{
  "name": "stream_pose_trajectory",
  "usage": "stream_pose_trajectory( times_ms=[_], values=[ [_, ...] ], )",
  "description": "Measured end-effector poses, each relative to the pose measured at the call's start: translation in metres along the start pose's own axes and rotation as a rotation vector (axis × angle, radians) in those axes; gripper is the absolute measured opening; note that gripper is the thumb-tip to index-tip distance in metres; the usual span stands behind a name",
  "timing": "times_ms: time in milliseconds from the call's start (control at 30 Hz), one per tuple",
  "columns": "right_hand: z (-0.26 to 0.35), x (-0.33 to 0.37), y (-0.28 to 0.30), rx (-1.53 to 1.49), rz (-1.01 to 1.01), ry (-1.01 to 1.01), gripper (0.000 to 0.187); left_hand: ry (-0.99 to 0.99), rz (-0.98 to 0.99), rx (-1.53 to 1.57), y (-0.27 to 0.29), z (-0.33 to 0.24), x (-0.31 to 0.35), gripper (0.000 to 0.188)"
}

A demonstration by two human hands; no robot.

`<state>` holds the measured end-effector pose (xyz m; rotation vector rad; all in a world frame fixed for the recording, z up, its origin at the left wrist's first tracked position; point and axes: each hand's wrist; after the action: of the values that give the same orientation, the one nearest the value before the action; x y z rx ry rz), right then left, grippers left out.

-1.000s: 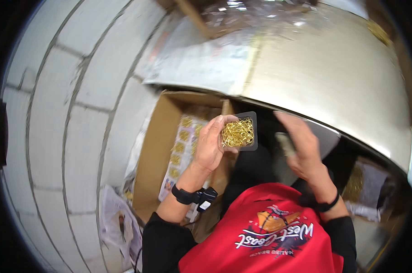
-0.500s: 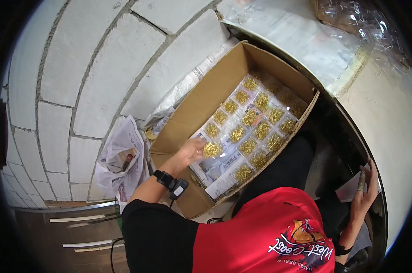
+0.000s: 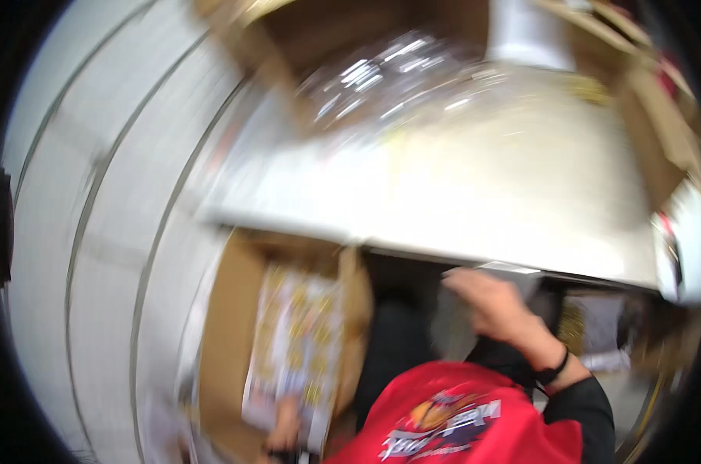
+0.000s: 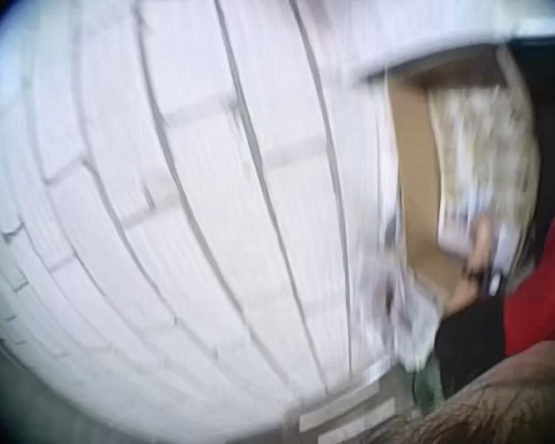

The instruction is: The person scoops loose yellow noodles from a table into small clear plastic containers using a scoop. They then place the filled containers into a cardboard box lined with newspaper. The person repeats this process multiple times, filling several containers and arranging them in the box.

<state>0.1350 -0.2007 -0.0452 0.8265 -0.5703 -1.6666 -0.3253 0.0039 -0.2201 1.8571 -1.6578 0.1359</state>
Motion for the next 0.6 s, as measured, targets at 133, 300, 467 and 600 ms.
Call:
stream_pose_trajectory(
  times_ms=[133,300,467,600],
  values=[
    [-0.039,-0.013,0.053,0.146,-0.187,0.016,0.034,-0.231,-0.027,0.048,-0.045,-0.085,0.000,0.015],
    [-0.167,-0.027,0.148,0.305,-0.419,-0.286,0.031,-0.447,0.019,0.022,-0.082,-0.171,0.030,0.019],
    [-0.331,-0.033,0.251,0.487,-0.612,-0.906,0.036,-0.497,0.095,-0.014,-0.120,-0.215,0.042,0.023],
    [-0.397,-0.058,0.301,0.524,-0.683,-1.191,0.033,-0.462,0.086,-0.043,-0.131,-0.227,0.048,0.026]
  ],
)
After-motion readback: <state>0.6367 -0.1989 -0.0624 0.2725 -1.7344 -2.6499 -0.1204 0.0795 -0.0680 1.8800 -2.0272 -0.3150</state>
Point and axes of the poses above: each hand's wrist, its own x-axis away from the middle knuckle, its own y-axis out of the back of the hand, z = x × y, and after that the axes turned 7 degrees about -x, right-handed
